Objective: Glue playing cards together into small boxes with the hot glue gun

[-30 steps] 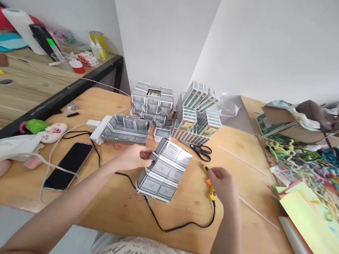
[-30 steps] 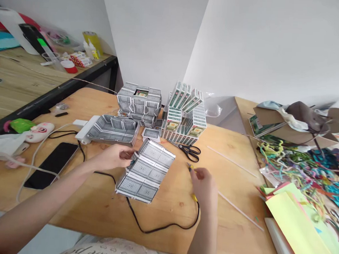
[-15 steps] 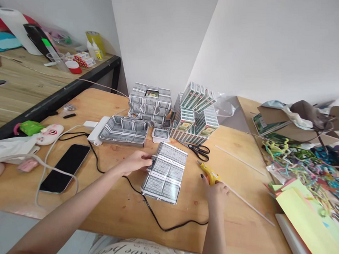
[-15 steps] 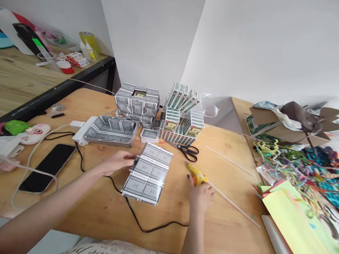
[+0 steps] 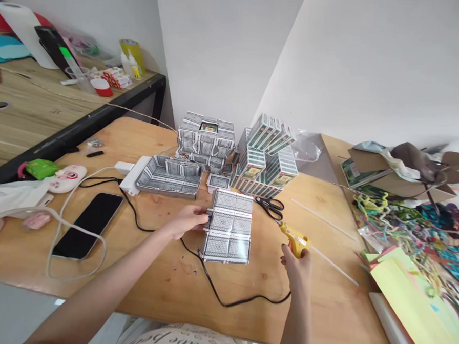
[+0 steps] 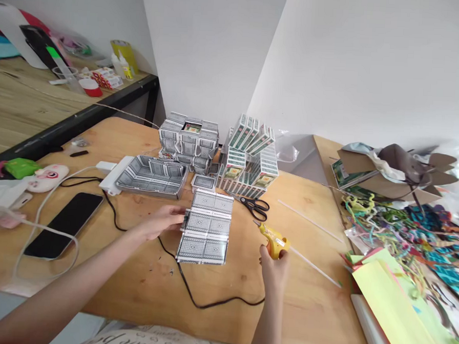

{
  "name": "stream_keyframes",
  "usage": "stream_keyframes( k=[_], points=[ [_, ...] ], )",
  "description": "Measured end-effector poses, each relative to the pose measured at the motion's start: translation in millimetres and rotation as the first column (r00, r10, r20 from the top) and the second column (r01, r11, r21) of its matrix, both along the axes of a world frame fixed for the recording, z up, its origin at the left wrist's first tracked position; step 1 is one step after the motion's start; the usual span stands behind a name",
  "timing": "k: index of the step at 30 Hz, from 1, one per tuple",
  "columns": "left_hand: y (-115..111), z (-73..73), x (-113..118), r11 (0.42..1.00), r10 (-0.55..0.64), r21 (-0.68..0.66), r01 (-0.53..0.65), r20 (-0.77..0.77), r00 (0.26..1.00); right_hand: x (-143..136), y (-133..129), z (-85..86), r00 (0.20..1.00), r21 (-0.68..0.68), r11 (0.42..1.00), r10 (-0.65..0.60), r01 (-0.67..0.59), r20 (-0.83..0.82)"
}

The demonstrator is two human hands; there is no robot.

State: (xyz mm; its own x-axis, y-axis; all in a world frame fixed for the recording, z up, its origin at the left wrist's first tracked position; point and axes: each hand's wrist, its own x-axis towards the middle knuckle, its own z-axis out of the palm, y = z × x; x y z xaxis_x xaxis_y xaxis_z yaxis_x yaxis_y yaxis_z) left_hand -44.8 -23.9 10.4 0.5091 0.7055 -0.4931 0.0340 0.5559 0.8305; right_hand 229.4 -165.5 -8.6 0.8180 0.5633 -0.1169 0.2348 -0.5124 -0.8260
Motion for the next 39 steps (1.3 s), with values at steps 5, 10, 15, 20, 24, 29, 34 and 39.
stream_keyframes(
  k=[5,10,15,20,24,29,34,39],
  points=[
    [-2.8,4.3,7.3,0.999,0.044,-0.016,-0.045,-0.009,0.999,-52.6,8.6,43.0,0.98,0.115,0.975,0.194,-0.188,-0.042],
    [-4.8,8.3,11.4,0.997,0.079,-0.022,-0.08,-0.014,0.997,-85.5,16.1,51.3,0.878,-0.107,0.922,0.388,-0.373,0.28],
    [-7.0,9.4,13.2,0.997,0.075,-0.026,-0.076,-0.027,0.997,-82.1,28.9,43.3,0.547,-0.252,0.856,0.489,-0.452,0.679],
    [-7.3,8.6,15.6,0.996,0.093,-0.011,-0.094,-0.03,0.995,-75.3,41.1,50.7,0.308,-0.323,0.795,0.523,-0.514,0.795],
    [-6.5,7.9,17.1,0.996,0.088,-0.002,-0.088,-0.053,0.995,-73.2,48.3,62.7,0.224,-0.386,0.746,0.571,-0.542,0.79],
    [-6.4,8.6,18.0,0.997,0.083,0.004,-0.083,-0.065,0.994,-73.5,55.8,80.0,0.103,-0.489,0.673,0.638,-0.555,0.763],
    [-6.7,5.8,18.3,0.997,0.075,0.014,-0.074,-0.057,0.996,-74.5,62.7,93.5,0.021,-0.583,0.596,0.709,-0.553,0.705],
    [-7.2,1.3,17.8,0.997,0.078,0.018,-0.077,-0.061,0.995,-74.0,65.5,96.9,-0.02,-0.62,0.562,0.732,-0.548,0.681]
  ],
)
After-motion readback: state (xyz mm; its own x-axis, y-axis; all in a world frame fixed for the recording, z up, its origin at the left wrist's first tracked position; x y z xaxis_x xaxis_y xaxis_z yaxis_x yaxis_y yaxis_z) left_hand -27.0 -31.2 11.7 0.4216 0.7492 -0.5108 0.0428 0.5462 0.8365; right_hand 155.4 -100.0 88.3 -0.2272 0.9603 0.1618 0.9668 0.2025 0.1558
